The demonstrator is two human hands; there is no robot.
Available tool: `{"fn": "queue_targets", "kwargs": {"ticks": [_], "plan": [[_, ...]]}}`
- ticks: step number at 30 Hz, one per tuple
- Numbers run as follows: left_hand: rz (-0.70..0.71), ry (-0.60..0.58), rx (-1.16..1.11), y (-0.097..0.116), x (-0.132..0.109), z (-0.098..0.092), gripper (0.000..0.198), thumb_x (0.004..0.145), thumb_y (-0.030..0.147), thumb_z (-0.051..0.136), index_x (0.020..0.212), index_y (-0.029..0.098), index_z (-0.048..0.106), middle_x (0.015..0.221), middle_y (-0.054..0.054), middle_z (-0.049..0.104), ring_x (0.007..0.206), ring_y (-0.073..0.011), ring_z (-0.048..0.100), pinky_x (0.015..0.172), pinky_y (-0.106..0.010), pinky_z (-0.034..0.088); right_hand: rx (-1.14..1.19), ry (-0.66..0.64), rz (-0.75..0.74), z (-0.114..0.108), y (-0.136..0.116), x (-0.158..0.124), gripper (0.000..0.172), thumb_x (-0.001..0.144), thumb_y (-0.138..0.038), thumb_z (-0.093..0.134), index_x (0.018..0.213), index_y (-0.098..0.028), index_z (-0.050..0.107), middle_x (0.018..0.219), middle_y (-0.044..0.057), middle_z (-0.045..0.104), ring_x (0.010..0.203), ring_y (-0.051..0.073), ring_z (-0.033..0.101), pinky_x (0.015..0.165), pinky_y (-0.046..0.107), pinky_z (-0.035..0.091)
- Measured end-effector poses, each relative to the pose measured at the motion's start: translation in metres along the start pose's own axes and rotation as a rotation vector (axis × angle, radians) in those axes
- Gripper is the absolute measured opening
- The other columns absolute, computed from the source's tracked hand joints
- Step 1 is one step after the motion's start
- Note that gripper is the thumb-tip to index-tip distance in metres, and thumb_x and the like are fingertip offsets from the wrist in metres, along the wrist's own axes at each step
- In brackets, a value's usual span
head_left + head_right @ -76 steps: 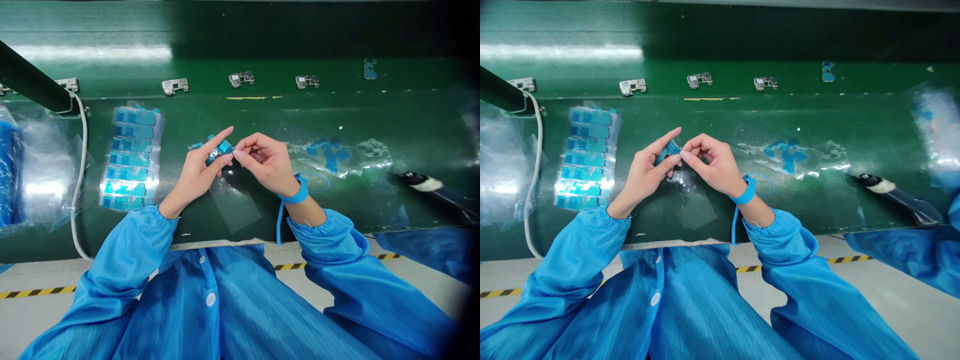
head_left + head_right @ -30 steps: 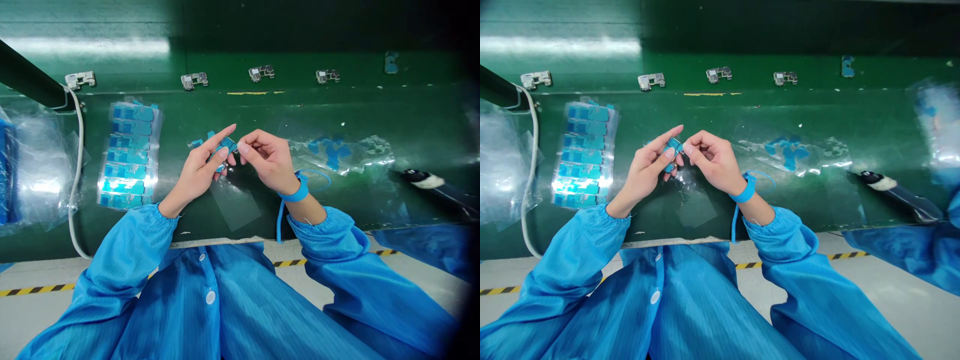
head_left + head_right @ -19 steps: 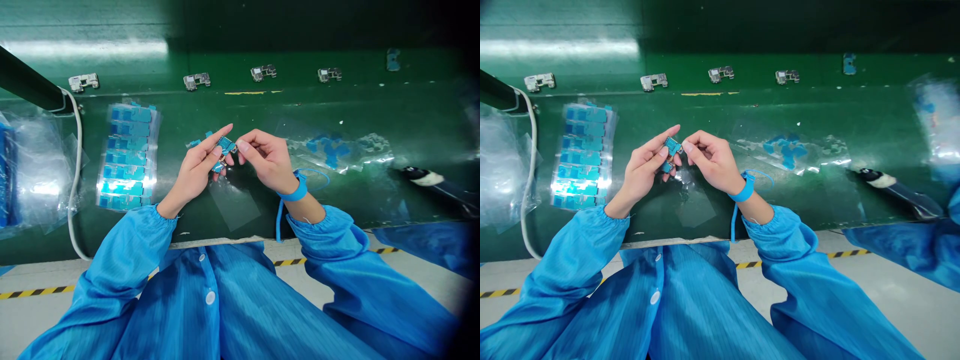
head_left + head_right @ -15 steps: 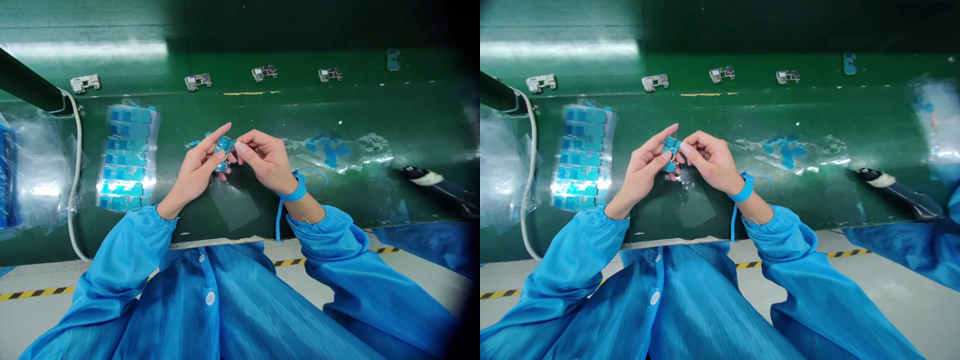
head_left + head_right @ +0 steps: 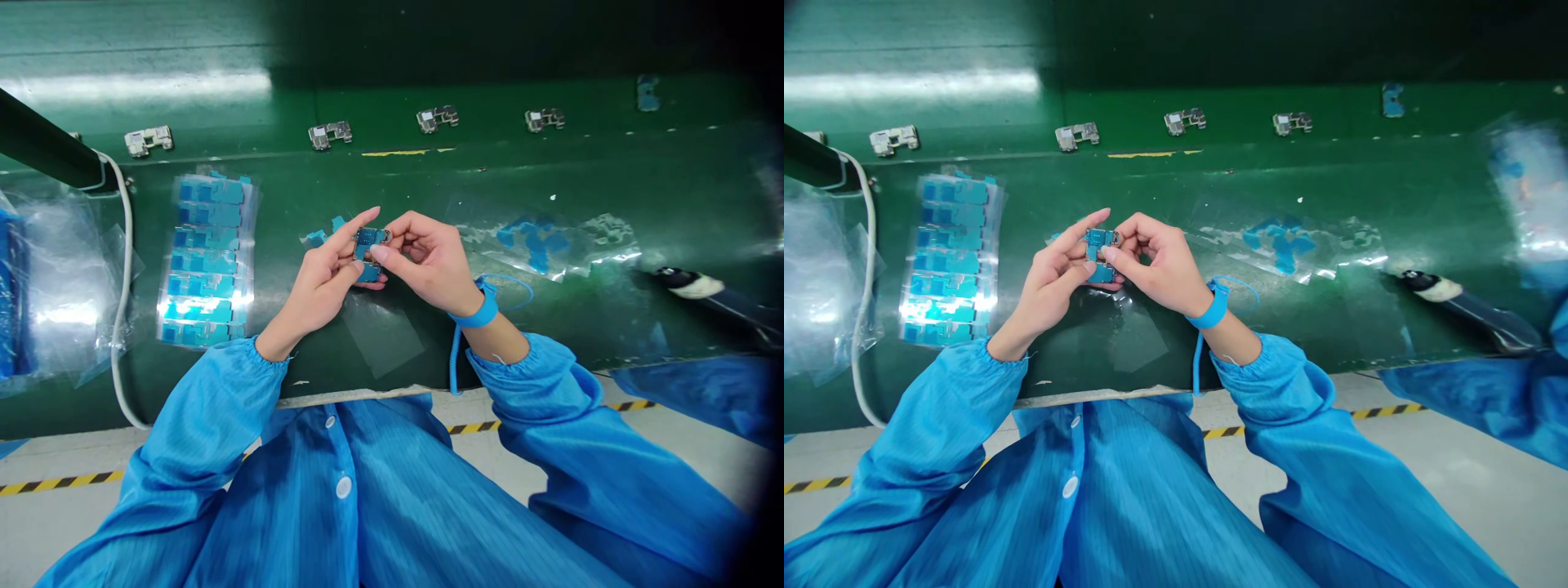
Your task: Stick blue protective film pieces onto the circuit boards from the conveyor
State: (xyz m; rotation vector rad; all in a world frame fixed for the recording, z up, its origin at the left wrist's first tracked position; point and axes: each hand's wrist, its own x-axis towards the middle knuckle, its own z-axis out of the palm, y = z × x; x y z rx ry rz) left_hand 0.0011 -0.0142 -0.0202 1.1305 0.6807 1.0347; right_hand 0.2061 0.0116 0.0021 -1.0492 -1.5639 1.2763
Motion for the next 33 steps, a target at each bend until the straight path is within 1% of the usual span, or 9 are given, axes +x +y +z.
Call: {"fn": "queue_targets", "kwargs": {"ticks": [3,8,11,13,16,18,21,27,33], "plan": [[0.021,0.022,0.035,0.003,0.000,0.002,0.062,0.102,0.026,0.068,0.164,0.034,0.062,0.108,-0.001,0.073,0.095,-0.0190,0.079,0.098,-0.044,0.074,-0.011,0.011,0.011,0.001,-0.002,0.001,0.055,0.085,-0.071,0.095,0.089,-0.024,0.066,0.067,-0.005,0.060,0.060,0.012,0.054,0.059,0.030,0.046],[0.028,0.054,0.163,0.007,-0.001,0.004,0.062,0.097,0.025,0.078,0.157,0.036,0.070,0.082,0.002,0.068,0.066,-0.0136,0.064,0.076,-0.033,0.071,-0.008,0.000,0.035,0.000,-0.001,0.000,0.056,0.082,-0.070,0.097,0.085,-0.026,0.063,0.064,-0.005,0.056,0.058,0.014,0.050,0.056,0.032,0.047],[0.042,0.083,0.164,0.006,-0.001,0.007,0.058,0.094,0.026,0.084,0.150,0.036,0.075,0.096,-0.002,0.078,0.070,-0.0153,0.069,0.071,-0.032,0.070,-0.008,-0.007,0.049,0.001,0.000,-0.001,0.055,0.084,-0.070,0.095,0.084,-0.026,0.062,0.066,-0.005,0.055,0.058,0.014,0.049,0.054,0.032,0.049],[0.024,0.106,0.090,0.006,-0.001,0.009,0.057,0.092,0.029,0.087,0.148,0.035,0.076,0.113,-0.004,0.082,0.082,-0.0190,0.078,0.077,-0.034,0.073,0.013,-0.002,0.061,0.002,0.000,-0.001,0.056,0.083,-0.070,0.096,0.084,-0.026,0.061,0.066,-0.005,0.053,0.058,0.013,0.048,0.052,0.031,0.048],[-0.051,0.075,-0.068,0.010,0.000,0.011,0.066,0.094,0.033,0.087,0.157,0.035,0.067,0.128,-0.006,0.082,0.098,-0.0249,0.085,0.086,-0.041,0.076,0.069,0.016,0.060,0.003,-0.003,0.000,0.057,0.082,-0.075,0.094,0.087,-0.026,0.064,0.069,-0.004,0.058,0.060,0.014,0.053,0.056,0.031,0.052],[-0.090,0.069,-0.147,0.014,0.001,0.011,0.071,0.095,0.034,0.088,0.161,0.033,0.062,0.130,-0.009,0.082,0.104,-0.0287,0.086,0.089,-0.044,0.076,0.087,0.025,0.037,0.002,-0.004,0.002,0.058,0.086,-0.079,0.089,0.088,-0.026,0.067,0.074,-0.001,0.064,0.064,0.015,0.057,0.061,0.032,0.056],[-0.091,0.098,-0.164,0.017,0.001,0.010,0.070,0.094,0.035,0.090,0.159,0.029,0.065,0.128,-0.010,0.082,0.106,-0.0308,0.087,0.087,-0.043,0.076,0.086,0.034,0.000,0.001,-0.005,0.002,0.056,0.091,-0.078,0.084,0.089,-0.025,0.070,0.077,0.000,0.068,0.066,0.015,0.059,0.065,0.033,0.058],[-0.027,0.075,-0.017,0.018,0.000,0.009,0.060,0.100,0.042,0.082,0.157,0.032,0.065,0.127,-0.008,0.084,0.098,-0.0260,0.088,0.087,-0.039,0.076,0.077,0.055,-0.011,0.002,-0.003,0.001,0.052,0.091,-0.074,0.086,0.088,-0.025,0.071,0.077,0.000,0.070,0.066,0.016,0.061,0.068,0.034,0.059],[-0.077,0.117,-0.109,0.022,0.001,0.014,0.054,0.097,0.048,0.088,0.145,0.029,0.071,0.122,-0.008,0.084,0.093,-0.0244,0.088,0.087,-0.040,0.077,0.087,0.051,-0.015,0.004,-0.004,0.000,0.052,0.090,-0.073,0.088,0.088,-0.025,0.071,0.077,0.001,0.071,0.065,0.016,0.061,0.062,0.032,0.057]]}}
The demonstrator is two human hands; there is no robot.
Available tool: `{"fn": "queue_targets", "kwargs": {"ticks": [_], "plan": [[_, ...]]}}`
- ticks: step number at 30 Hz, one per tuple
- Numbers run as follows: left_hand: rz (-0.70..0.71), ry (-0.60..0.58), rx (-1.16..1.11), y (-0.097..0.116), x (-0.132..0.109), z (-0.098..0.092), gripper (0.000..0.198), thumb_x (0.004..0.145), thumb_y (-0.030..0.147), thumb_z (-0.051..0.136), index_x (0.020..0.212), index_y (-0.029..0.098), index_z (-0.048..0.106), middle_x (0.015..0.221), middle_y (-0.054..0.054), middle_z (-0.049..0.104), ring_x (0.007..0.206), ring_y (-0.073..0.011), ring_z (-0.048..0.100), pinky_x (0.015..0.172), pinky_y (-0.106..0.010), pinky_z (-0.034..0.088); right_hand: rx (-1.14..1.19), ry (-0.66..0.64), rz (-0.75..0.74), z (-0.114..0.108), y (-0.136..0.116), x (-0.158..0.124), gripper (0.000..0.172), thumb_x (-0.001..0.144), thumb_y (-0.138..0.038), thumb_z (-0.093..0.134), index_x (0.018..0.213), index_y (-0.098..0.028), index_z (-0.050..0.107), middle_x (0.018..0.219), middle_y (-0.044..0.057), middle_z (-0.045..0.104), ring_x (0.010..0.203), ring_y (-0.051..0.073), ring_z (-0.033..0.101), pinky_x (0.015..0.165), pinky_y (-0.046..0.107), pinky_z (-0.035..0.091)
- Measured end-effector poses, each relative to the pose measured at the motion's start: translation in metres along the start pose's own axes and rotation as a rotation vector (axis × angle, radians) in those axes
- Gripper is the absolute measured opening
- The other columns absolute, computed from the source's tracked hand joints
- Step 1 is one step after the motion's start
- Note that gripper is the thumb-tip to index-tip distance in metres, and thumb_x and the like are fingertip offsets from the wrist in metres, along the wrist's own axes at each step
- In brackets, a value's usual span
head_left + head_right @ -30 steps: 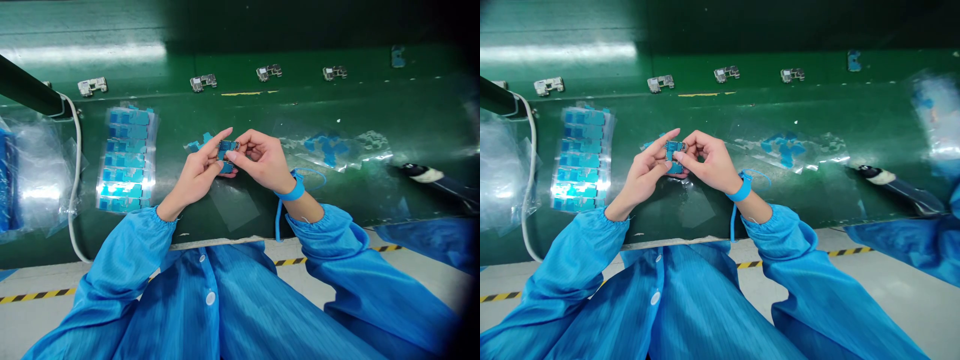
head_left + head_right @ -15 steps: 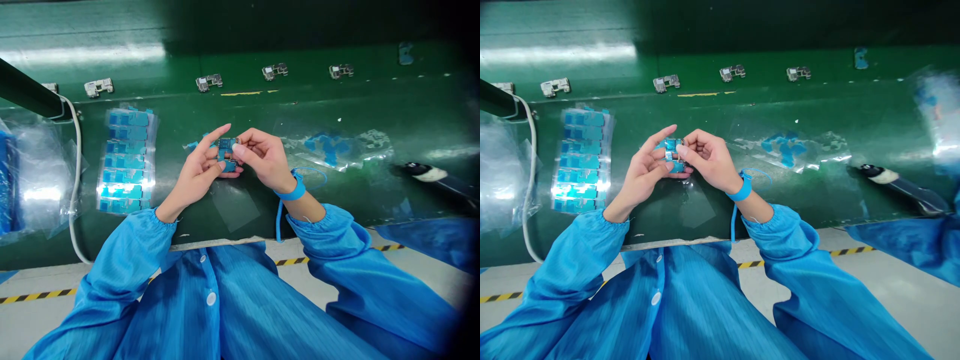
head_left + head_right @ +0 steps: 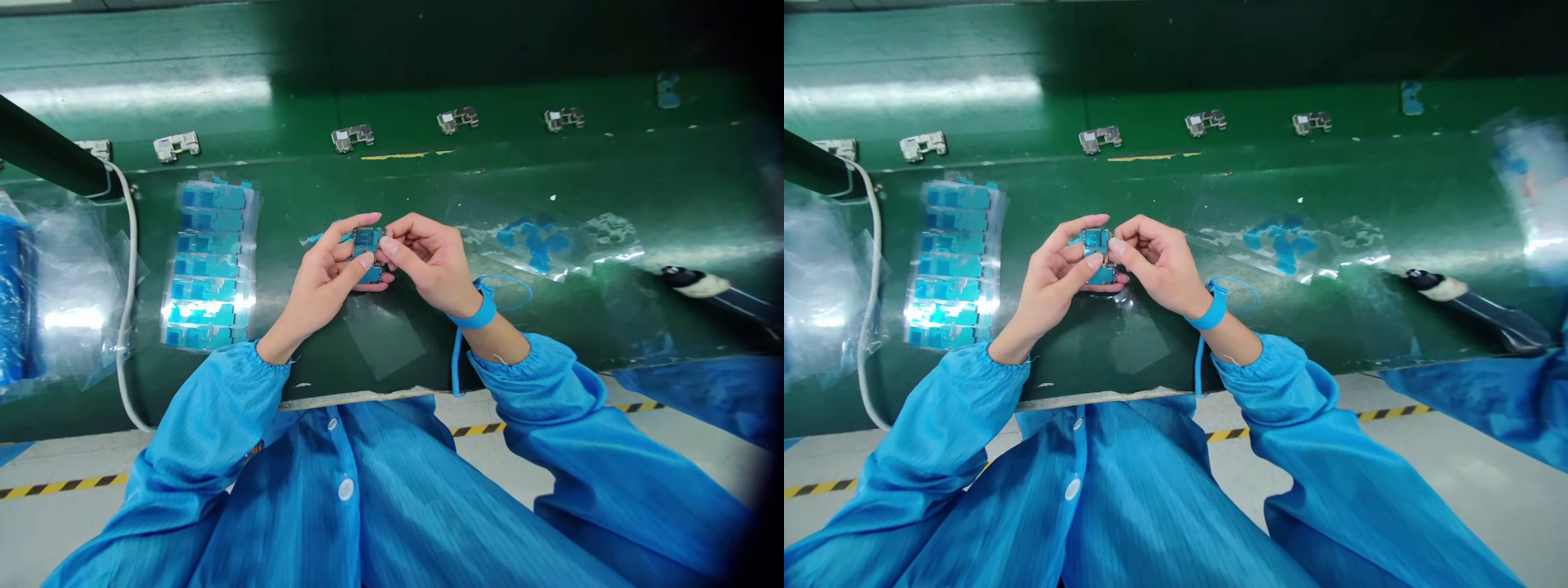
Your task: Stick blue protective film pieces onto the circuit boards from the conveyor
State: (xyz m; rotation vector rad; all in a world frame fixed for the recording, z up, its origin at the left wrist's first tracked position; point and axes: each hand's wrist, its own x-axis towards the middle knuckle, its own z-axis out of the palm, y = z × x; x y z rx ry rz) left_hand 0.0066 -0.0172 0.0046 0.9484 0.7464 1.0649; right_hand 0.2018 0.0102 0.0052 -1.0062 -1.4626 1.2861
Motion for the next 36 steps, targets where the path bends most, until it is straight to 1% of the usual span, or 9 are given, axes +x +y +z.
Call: {"fn": "queue_targets", "kwargs": {"ticks": [6,13,16,20,25,28,32,34,36], "plan": [[-0.007,0.009,-0.024,-0.006,0.002,-0.001,0.045,0.101,0.052,0.083,0.139,0.029,0.071,0.109,-0.005,0.086,0.089,-0.0225,0.087,0.082,-0.036,0.077,-0.024,-0.019,0.016,-0.002,0.001,0.000,0.052,0.091,-0.074,0.087,0.090,-0.024,0.071,0.080,0.001,0.071,0.070,0.017,0.063,0.066,0.032,0.057],[-0.069,0.020,-0.048,-0.003,0.003,-0.001,0.053,0.097,0.056,0.087,0.138,0.028,0.070,0.104,-0.004,0.086,0.082,-0.0225,0.087,0.075,-0.035,0.076,-0.020,-0.041,0.004,-0.002,0.000,0.001,0.049,0.093,-0.070,0.087,0.090,-0.024,0.071,0.080,0.001,0.070,0.069,0.015,0.060,0.066,0.031,0.054],[-0.047,0.029,-0.050,-0.004,0.003,-0.002,0.055,0.096,0.056,0.087,0.140,0.028,0.070,0.107,-0.005,0.087,0.087,-0.0240,0.088,0.080,-0.038,0.076,-0.020,-0.030,0.011,-0.003,0.003,0.001,0.049,0.096,-0.072,0.083,0.096,-0.025,0.071,0.081,0.000,0.069,0.070,0.016,0.062,0.067,0.032,0.055],[0.137,0.183,0.037,-0.005,0.006,-0.007,0.043,0.101,0.054,0.084,0.134,0.027,0.075,0.099,-0.004,0.088,0.094,-0.0208,0.087,0.098,-0.036,0.071,-0.076,-0.025,0.025,0.000,0.005,-0.003,0.048,0.101,-0.071,0.077,0.105,-0.025,0.069,0.080,-0.002,0.066,0.070,0.015,0.060,0.068,0.030,0.050],[0.192,0.343,-0.004,-0.004,0.014,-0.016,0.039,0.101,0.052,0.084,0.128,0.025,0.074,0.106,-0.006,0.088,0.098,-0.0188,0.086,0.091,-0.029,0.067,-0.161,-0.268,0.079,0.020,0.003,0.003,0.057,0.102,-0.077,0.071,0.089,-0.022,0.068,0.077,0.000,0.068,0.068,0.015,0.057,0.065,0.031,0.046],[0.237,0.447,-0.086,0.003,0.018,-0.022,0.046,0.100,0.051,0.084,0.136,0.026,0.070,0.127,-0.008,0.086,0.112,-0.0201,0.084,0.096,-0.030,0.065,-0.122,-0.333,0.041,0.035,0.004,0.044,0.063,0.100,-0.082,0.070,0.082,-0.021,0.066,0.075,0.001,0.070,0.066,0.015,0.060,0.066,0.031,0.049],[0.268,0.606,-0.108,0.013,0.020,-0.033,0.045,0.104,0.045,0.076,0.144,0.030,0.064,0.146,-0.008,0.079,0.127,-0.0205,0.076,0.101,-0.033,0.065,-0.166,-0.272,0.070,0.025,0.006,0.144,0.067,0.095,-0.087,0.069,0.084,-0.021,0.068,0.077,0.004,0.070,0.066,0.017,0.062,0.061,0.030,0.049],[0.268,0.651,-0.082,0.015,0.020,-0.038,0.041,0.103,0.042,0.076,0.141,0.029,0.066,0.141,-0.007,0.080,0.120,-0.0194,0.076,0.095,-0.031,0.065,-0.474,-0.237,0.107,0.002,0.008,0.190,0.057,0.101,-0.074,0.071,0.091,-0.018,0.072,0.091,0.010,0.075,0.077,0.020,0.066,0.070,0.033,0.052],[0.265,0.682,-0.078,0.014,0.021,-0.041,0.037,0.099,0.037,0.078,0.133,0.026,0.070,0.130,-0.007,0.083,0.107,-0.0170,0.076,0.085,-0.028,0.063,-0.905,-0.232,0.044,-0.026,0.010,0.223,0.040,0.096,-0.051,0.087,0.110,-0.014,0.078,0.113,0.017,0.076,0.101,0.026,0.066,0.093,0.038,0.053]]}}
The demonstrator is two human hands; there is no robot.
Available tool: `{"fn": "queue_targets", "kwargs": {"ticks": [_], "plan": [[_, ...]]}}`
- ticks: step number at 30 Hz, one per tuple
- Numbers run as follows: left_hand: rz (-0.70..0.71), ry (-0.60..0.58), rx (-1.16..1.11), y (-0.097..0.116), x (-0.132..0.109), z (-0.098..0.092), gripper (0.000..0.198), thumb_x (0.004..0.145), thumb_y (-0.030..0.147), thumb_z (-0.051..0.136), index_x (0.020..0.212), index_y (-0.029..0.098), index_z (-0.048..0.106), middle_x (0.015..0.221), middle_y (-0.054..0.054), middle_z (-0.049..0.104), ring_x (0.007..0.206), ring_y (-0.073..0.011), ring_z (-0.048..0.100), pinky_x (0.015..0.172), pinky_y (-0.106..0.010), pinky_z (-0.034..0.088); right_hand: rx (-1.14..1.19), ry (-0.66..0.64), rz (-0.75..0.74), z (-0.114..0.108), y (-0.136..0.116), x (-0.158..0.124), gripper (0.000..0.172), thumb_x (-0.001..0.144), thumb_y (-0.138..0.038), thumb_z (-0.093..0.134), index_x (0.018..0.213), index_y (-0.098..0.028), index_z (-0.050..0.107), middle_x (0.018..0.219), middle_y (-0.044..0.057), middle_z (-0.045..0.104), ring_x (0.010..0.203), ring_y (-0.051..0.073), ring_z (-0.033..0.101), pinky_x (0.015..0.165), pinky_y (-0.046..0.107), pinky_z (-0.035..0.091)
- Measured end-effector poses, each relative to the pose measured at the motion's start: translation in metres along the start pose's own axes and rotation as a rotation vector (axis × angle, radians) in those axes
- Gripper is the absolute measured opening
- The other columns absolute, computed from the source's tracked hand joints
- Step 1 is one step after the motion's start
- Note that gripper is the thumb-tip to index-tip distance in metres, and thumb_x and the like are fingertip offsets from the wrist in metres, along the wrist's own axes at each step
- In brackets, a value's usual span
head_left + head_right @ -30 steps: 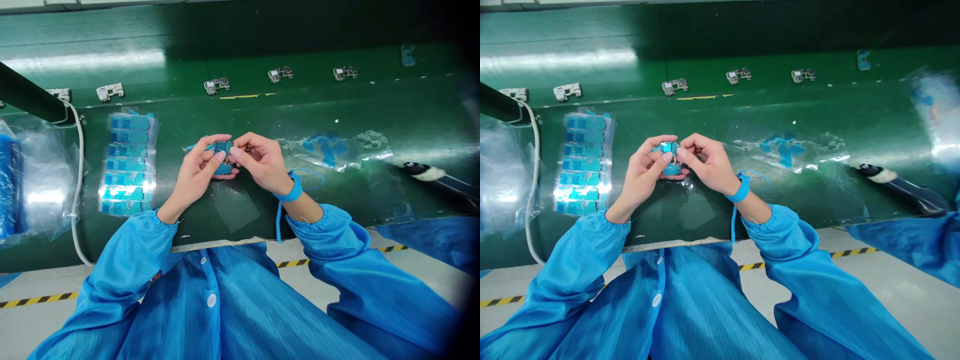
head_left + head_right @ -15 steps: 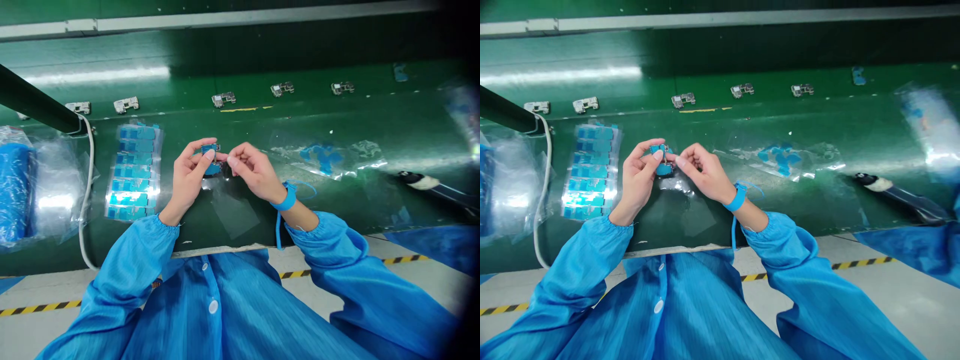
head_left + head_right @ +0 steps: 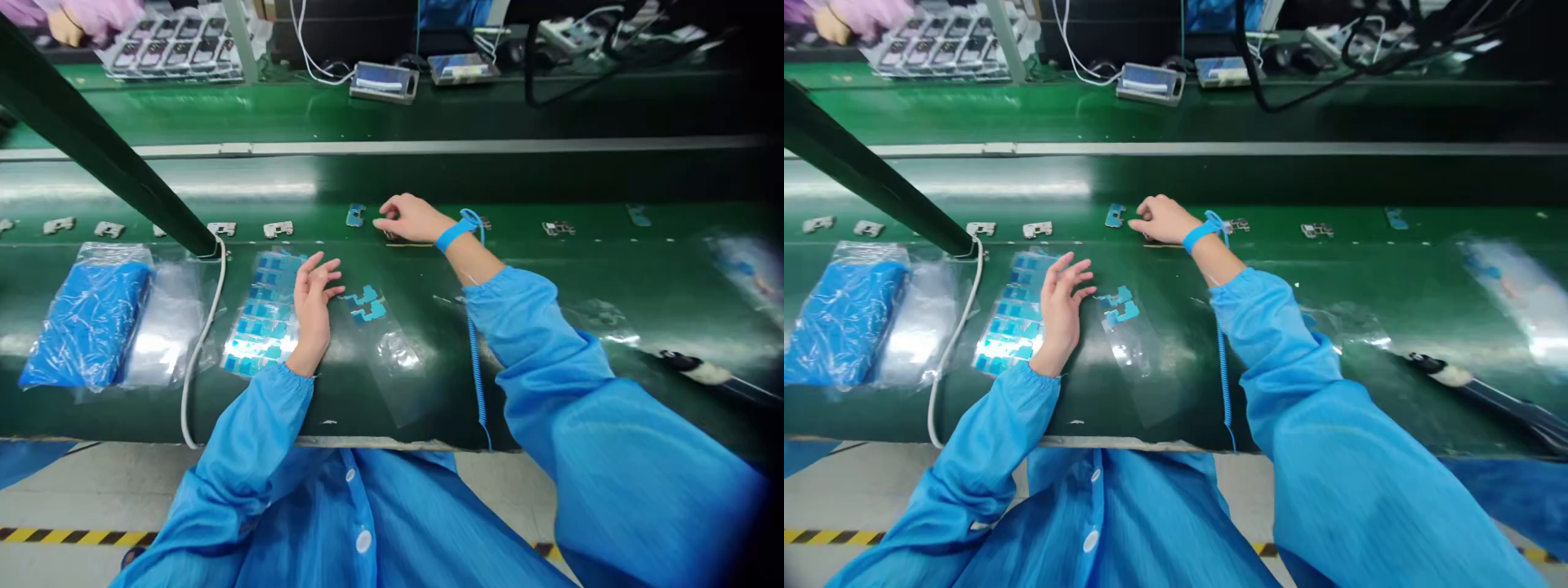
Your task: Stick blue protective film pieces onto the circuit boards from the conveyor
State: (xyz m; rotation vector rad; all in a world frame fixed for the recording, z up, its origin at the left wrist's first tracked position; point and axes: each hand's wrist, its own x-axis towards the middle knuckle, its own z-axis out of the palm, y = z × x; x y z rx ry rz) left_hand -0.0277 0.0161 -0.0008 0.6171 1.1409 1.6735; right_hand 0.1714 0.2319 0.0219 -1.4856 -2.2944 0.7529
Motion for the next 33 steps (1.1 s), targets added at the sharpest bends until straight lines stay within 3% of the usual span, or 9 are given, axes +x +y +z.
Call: {"fn": "queue_targets", "kwargs": {"ticks": [2,4,10,16,20,24,28,30,33], "plan": [[-0.019,0.004,-0.006,-0.002,0.001,0.000,0.032,0.096,0.033,0.078,0.127,0.023,0.073,0.120,-0.006,0.083,0.097,-0.0147,0.073,0.078,-0.025,0.061,-0.285,-0.120,0.011,-0.016,0.024,0.013,0.049,0.089,-0.041,0.094,0.128,-0.014,0.079,0.133,0.021,0.071,0.124,0.034,0.059,0.105,0.044,0.049],[-0.040,-0.021,-0.005,-0.003,0.000,0.001,0.028,0.095,0.030,0.076,0.122,0.021,0.075,0.114,-0.005,0.082,0.092,-0.0128,0.072,0.075,-0.022,0.059,-0.374,-0.204,0.018,-0.024,0.041,0.017,0.048,0.087,-0.037,0.096,0.126,-0.014,0.080,0.136,0.022,0.068,0.128,0.036,0.056,0.106,0.044,0.046],[-0.061,-0.090,0.017,-0.001,-0.002,0.004,0.022,0.093,0.024,0.069,0.112,0.019,0.078,0.105,-0.006,0.081,0.087,-0.0130,0.070,0.071,-0.022,0.057,-0.151,-0.210,0.032,-0.029,0.046,0.018,0.031,0.077,-0.027,0.099,0.093,-0.018,0.074,0.090,0.005,0.074,0.085,0.020,0.064,0.082,0.036,0.049],[-0.079,-0.150,0.033,-0.005,0.001,0.002,0.023,0.093,0.021,0.070,0.115,0.019,0.076,0.107,-0.006,0.081,0.081,-0.0123,0.070,0.071,-0.024,0.057,0.437,0.220,-0.098,-0.015,-0.006,-0.017,0.033,0.075,-0.046,0.096,0.090,-0.023,0.079,0.086,0.004,0.076,0.082,0.023,0.067,0.086,0.042,0.056],[-0.023,-0.266,0.086,-0.011,-0.007,0.007,0.052,0.098,0.032,0.082,0.148,0.028,0.070,0.156,-0.008,0.072,0.127,-0.0206,0.073,0.100,-0.031,0.061,1.043,0.116,0.000,0.017,-0.060,-0.071,0.045,0.069,-0.052,0.101,0.091,-0.024,0.075,0.098,0.005,0.083,0.088,0.021,0.074,0.079,0.034,0.058],[0.113,-0.369,0.050,-0.013,-0.015,0.013,0.051,0.113,0.052,0.065,0.161,0.036,0.064,0.183,0.001,0.047,0.172,-0.0244,0.042,0.135,-0.038,0.043,1.297,-0.098,0.100,0.048,-0.090,-0.116,0.048,0.072,-0.057,0.102,0.090,-0.023,0.073,0.099,0.004,0.082,0.089,0.020,0.075,0.085,0.034,0.062],[0.066,-0.261,-0.100,-0.005,-0.009,0.011,0.041,0.115,0.048,0.060,0.145,0.025,0.075,0.168,-0.007,0.066,0.161,-0.0252,0.058,0.130,-0.039,0.050,0.856,0.005,-0.076,0.053,-0.067,-0.139,0.046,0.093,-0.063,0.086,0.118,-0.025,0.076,0.128,0.011,0.080,0.112,0.028,0.075,0.102,0.047,0.061],[-0.040,-0.224,-0.145,0.000,-0.002,0.007,0.037,0.112,0.042,0.061,0.135,0.018,0.078,0.145,-0.013,0.080,0.136,-0.0259,0.076,0.120,-0.041,0.058,0.422,0.063,-0.237,0.051,-0.042,-0.148,0.047,0.101,-0.059,0.079,0.134,-0.026,0.077,0.143,0.015,0.075,0.125,0.034,0.069,0.113,0.057,0.055],[-0.220,-0.177,-0.166,0.001,0.005,0.004,0.032,0.111,0.036,0.059,0.126,0.015,0.077,0.108,-0.011,0.087,0.099,-0.0209,0.083,0.110,-0.040,0.063,0.000,-0.047,-0.381,0.054,-0.011,-0.158,0.045,0.109,-0.051,0.070,0.149,-0.030,0.076,0.159,0.015,0.069,0.141,0.040,0.059,0.117,0.065,0.047]]}}
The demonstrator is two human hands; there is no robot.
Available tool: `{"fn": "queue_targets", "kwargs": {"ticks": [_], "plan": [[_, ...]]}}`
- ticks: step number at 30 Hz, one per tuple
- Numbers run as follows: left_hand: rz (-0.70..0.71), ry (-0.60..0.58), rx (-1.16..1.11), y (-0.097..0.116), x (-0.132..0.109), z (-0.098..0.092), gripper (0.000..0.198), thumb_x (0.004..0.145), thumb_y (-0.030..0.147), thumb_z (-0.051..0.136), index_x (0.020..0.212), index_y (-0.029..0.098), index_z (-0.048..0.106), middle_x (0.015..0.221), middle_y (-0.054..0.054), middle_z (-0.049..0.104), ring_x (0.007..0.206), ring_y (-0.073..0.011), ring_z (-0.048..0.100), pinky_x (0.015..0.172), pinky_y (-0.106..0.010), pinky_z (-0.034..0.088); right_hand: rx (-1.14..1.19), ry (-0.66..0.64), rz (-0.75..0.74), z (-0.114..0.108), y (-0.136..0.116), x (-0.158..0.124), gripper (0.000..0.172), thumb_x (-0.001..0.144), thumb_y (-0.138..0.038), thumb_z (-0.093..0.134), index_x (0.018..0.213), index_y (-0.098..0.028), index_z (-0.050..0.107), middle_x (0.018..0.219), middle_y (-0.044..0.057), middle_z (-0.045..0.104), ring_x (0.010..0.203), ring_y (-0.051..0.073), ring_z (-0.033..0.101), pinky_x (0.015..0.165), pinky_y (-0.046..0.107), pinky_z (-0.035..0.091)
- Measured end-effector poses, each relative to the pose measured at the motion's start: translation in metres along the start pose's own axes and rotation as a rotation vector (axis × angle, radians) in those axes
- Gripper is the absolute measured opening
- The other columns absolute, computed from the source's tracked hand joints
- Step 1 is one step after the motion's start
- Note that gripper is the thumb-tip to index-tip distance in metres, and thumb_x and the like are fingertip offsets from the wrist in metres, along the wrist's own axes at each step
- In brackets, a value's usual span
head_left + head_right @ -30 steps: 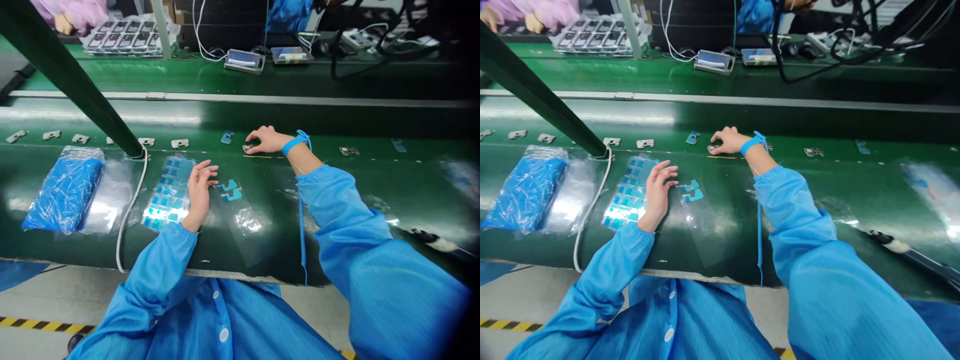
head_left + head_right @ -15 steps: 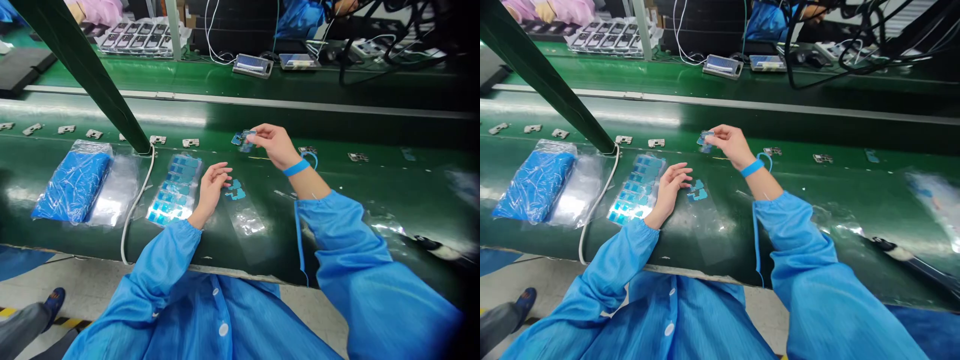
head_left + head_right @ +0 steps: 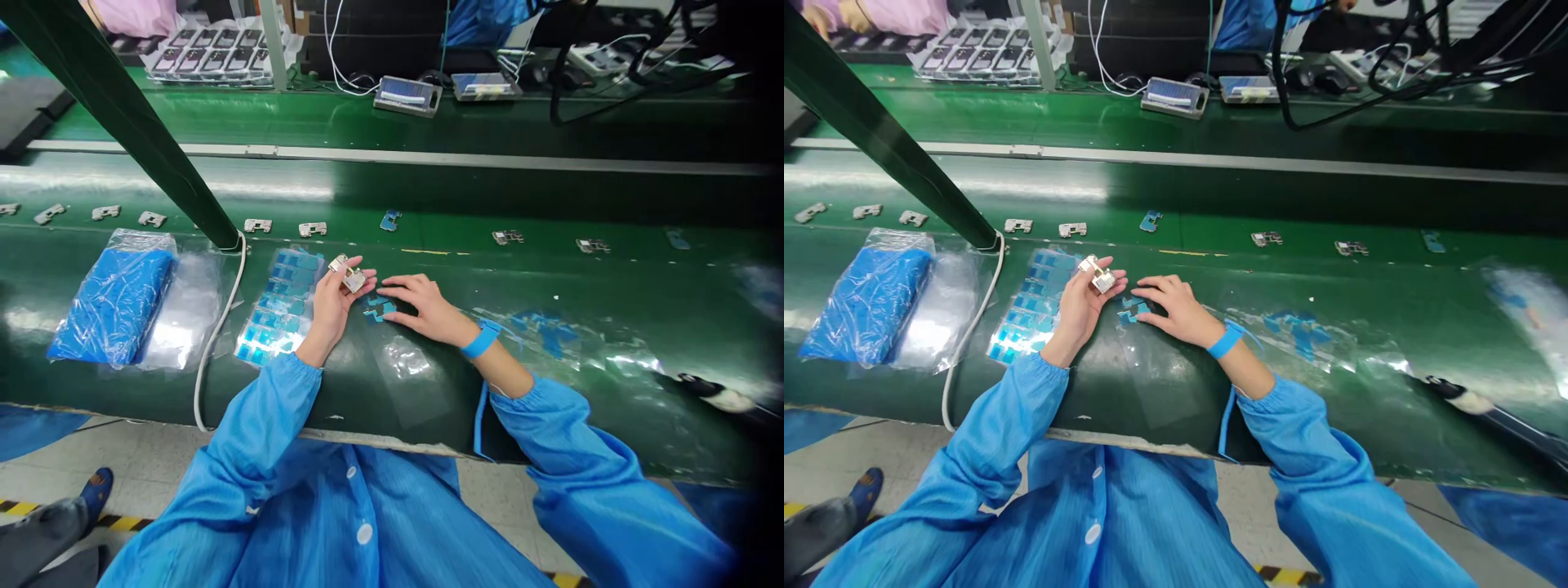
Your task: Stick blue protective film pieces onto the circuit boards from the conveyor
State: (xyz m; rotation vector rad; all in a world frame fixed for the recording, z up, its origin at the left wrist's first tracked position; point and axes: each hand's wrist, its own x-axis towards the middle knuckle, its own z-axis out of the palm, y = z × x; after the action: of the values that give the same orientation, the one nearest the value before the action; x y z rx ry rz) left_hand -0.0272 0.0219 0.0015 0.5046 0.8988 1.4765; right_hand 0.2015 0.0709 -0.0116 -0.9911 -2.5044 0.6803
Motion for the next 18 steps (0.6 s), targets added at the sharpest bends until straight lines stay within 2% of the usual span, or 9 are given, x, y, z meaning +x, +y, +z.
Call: {"fn": "queue_targets", "kwargs": {"ticks": [2,4,7,10,14,18], "plan": [[-0.063,0.029,0.001,-0.002,0.001,0.000,0.029,0.111,0.034,0.059,0.122,0.014,0.077,0.097,-0.009,0.086,0.094,-0.0187,0.082,0.108,-0.038,0.064,-0.110,-0.038,-0.019,0.007,0.010,-0.009,0.043,0.112,-0.047,0.068,0.152,-0.034,0.076,0.164,0.012,0.068,0.143,0.040,0.057,0.113,0.063,0.047],[-0.098,0.040,0.030,-0.005,0.001,0.002,0.025,0.110,0.028,0.058,0.115,0.012,0.076,0.093,-0.010,0.085,0.091,-0.0185,0.082,0.106,-0.038,0.064,-0.163,0.008,-0.054,0.015,0.017,-0.012,0.038,0.113,-0.046,0.068,0.147,-0.035,0.080,0.161,0.011,0.071,0.140,0.040,0.059,0.110,0.060,0.047],[-0.156,0.047,0.088,-0.007,0.004,0.003,0.021,0.108,0.019,0.057,0.108,0.010,0.076,0.088,-0.011,0.083,0.085,-0.0180,0.080,0.109,-0.043,0.063,-0.192,0.119,-0.161,0.026,0.028,-0.011,0.037,0.115,-0.049,0.062,0.137,-0.032,0.086,0.150,0.012,0.078,0.129,0.039,0.063,0.102,0.057,0.047],[-0.200,0.025,0.123,-0.006,0.010,0.000,0.022,0.109,0.017,0.055,0.107,0.009,0.075,0.087,-0.012,0.082,0.086,-0.0182,0.079,0.117,-0.050,0.059,-0.202,0.210,-0.293,0.032,0.039,-0.004,0.044,0.118,-0.056,0.054,0.127,-0.029,0.087,0.130,0.012,0.086,0.116,0.036,0.069,0.093,0.053,0.047],[-0.220,0.001,0.132,-0.005,0.016,-0.004,0.021,0.108,0.018,0.057,0.110,0.009,0.075,0.091,-0.012,0.081,0.088,-0.0175,0.079,0.123,-0.050,0.055,-0.230,0.290,-0.412,0.024,0.037,0.002,0.039,0.119,-0.051,0.053,0.125,-0.026,0.082,0.118,0.008,0.089,0.106,0.033,0.079,0.089,0.052,0.049],[-0.248,-0.004,0.144,-0.008,0.021,-0.007,0.025,0.107,0.017,0.054,0.112,0.007,0.076,0.093,-0.014,0.081,0.085,-0.0189,0.078,0.126,-0.056,0.051,-0.232,0.344,-0.526,0.018,0.028,-0.002,0.027,0.115,-0.037,0.055,0.113,-0.033,0.082,0.116,0.005,0.089,0.103,0.034,0.081,0.084,0.054,0.053]]}}
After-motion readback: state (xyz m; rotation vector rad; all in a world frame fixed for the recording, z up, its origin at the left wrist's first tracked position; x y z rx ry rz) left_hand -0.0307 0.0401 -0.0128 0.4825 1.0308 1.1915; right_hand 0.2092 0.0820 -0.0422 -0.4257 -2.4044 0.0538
